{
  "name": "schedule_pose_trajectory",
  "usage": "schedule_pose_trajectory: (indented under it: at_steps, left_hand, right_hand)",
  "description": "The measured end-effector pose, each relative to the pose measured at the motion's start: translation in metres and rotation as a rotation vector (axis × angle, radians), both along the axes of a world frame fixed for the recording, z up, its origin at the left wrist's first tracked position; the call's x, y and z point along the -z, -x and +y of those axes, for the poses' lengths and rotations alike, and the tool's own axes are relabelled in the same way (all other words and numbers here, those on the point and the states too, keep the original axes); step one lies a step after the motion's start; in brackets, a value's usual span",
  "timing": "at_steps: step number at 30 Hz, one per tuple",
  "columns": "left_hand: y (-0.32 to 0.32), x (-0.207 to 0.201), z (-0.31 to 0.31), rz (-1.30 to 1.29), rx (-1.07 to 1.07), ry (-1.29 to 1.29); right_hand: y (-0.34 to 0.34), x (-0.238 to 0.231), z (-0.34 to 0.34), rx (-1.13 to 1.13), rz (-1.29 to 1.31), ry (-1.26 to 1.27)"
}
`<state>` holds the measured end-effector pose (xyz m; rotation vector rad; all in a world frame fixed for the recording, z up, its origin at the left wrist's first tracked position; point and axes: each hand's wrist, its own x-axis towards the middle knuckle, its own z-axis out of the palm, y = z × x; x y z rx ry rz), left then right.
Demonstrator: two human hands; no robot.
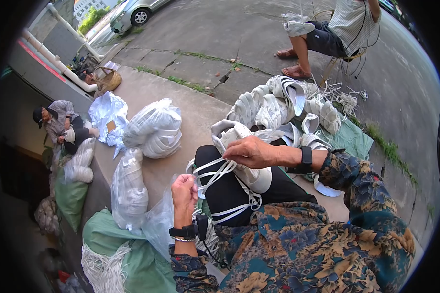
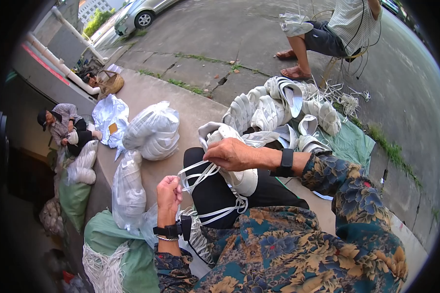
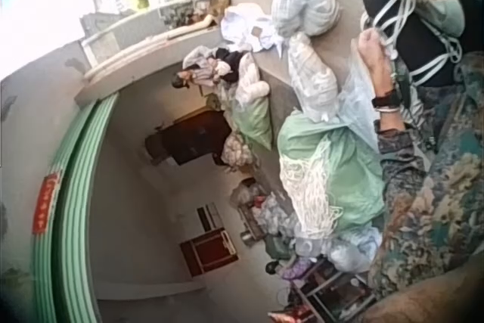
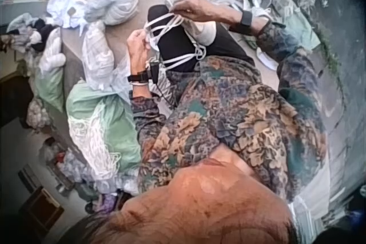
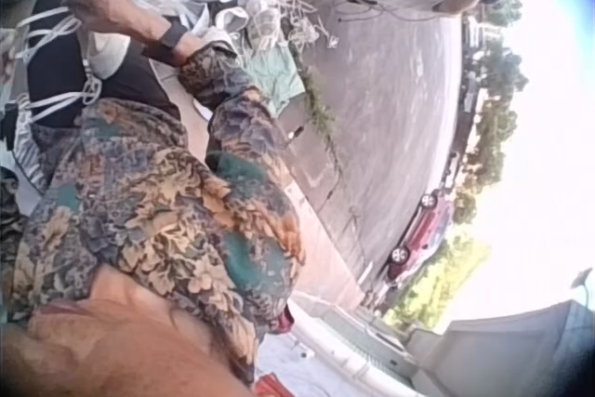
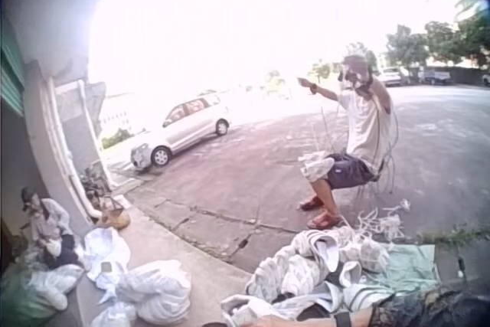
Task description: Lacing white sneakers while sitting outdoors among piles of shoes.
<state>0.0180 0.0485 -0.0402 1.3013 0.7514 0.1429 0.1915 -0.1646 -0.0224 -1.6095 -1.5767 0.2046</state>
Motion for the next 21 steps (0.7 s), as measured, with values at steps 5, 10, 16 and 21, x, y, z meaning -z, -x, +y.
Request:
schedule_pose_trajectory:
  at_steps: [5, 10, 16, 21]
  left_hand:
    - [-0.009, -0.025, -0.015, -0.171, 0.05, 0.322]
    - [-0.016, -0.02, -0.025, -0.205, 0.04, 0.392]
    - [-0.02, -0.029, -0.031, -0.303, 0.06, 0.432]
    - [-0.016, -0.027, -0.022, -0.326, 0.051, 0.407]
  right_hand:
    - [0.036, -0.003, 0.02, -0.115, -0.121, 0.433]
    - [-0.011, -0.018, 0.008, 0.023, 0.214, 0.17]
    - [0.015, -0.028, 0.01, 0.013, 0.203, -0.021]
    - [0.034, -0.017, 0.011, -0.146, -0.182, 0.457]
